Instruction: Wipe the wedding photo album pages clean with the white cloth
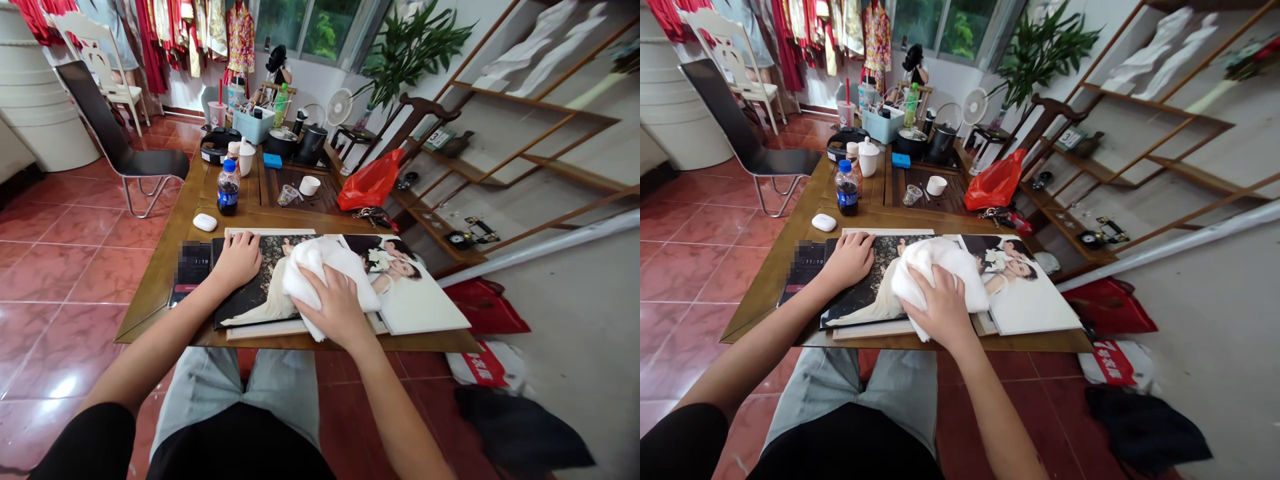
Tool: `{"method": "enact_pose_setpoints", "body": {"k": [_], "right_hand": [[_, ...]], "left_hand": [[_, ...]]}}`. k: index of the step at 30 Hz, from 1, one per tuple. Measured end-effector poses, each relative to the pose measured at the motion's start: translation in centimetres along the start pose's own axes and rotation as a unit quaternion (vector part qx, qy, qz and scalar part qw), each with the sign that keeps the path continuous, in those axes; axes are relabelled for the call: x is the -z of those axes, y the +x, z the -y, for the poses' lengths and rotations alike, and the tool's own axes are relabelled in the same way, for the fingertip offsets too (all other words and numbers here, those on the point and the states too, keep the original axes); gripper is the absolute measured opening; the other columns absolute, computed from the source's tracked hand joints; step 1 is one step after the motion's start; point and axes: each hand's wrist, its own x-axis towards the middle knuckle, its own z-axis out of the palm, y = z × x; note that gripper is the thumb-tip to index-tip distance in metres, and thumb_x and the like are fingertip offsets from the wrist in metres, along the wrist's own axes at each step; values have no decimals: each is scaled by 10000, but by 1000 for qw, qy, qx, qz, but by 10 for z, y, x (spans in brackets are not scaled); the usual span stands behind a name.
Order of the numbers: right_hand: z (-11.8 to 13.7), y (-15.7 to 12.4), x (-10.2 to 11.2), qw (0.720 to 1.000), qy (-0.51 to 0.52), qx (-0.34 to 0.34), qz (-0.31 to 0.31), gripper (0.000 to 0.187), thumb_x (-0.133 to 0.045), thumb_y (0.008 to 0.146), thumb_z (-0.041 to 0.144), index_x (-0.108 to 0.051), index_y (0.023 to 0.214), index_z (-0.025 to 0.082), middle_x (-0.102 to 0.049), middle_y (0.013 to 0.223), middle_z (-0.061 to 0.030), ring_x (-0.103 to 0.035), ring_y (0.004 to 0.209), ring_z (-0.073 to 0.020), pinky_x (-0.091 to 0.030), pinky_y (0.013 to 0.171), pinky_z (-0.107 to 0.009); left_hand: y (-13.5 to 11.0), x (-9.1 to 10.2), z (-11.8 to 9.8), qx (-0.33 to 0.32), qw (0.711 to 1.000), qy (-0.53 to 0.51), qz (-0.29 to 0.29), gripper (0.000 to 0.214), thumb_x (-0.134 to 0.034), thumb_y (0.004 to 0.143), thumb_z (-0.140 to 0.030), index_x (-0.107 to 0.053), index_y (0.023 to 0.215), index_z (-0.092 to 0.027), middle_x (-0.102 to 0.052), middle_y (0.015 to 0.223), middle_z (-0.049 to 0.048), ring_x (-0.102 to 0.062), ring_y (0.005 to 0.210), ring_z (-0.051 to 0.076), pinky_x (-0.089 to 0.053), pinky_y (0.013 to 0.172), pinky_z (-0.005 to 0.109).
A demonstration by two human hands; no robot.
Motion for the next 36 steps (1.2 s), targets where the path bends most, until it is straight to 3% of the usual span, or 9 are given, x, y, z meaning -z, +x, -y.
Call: {"method": "enact_pose_setpoints", "body": {"k": [5,10,15,28,36], "right_hand": [[8,-25,1,999,-6,26,-21,577,-521,977,539,-545,1481,260,-520,1391,-185,-493,1287,-360,-383,1043,-527],[9,-26,2,999,-14,36,-17,587,-522,972,557,-541,1483,269,-523,1371,-183,-484,1280,-365,-380,1034,-529],[8,-3,1,999,0,37,12,606,-492,983,601,-525,1501,288,-535,1378,-177,-479,1286,-364,-379,1026,-521],[2,95,-17,999,28,-4,46,643,-459,982,646,-460,1546,337,-526,1435,-159,-471,1282,-386,-384,1038,-558],[-2,101,-23,999,44,4,31,629,-462,990,647,-477,1546,352,-508,1489,-152,-452,1335,-373,-359,1073,-562]], "left_hand": [[0,0,0,-2,1000,-2,5,468,-346,1038,-232,-554,1429,-78,-622,1365,187,-557,1278,327,-351,1179,517],[0,0,0,-1,1000,-1,9,471,-347,1040,-228,-538,1447,-85,-617,1382,180,-554,1289,322,-357,1180,516],[0,1,-1,-1,1000,1,14,473,-353,1041,-222,-534,1456,-88,-608,1407,178,-549,1305,319,-365,1181,504],[0,-1,2,-7,1000,-4,8,430,-380,1027,-221,-558,1405,-117,-624,1363,167,-561,1262,319,-378,1151,518],[-1,1,0,-8,1000,1,10,417,-380,1033,-225,-563,1394,-121,-624,1357,160,-560,1260,326,-380,1141,508]]}}
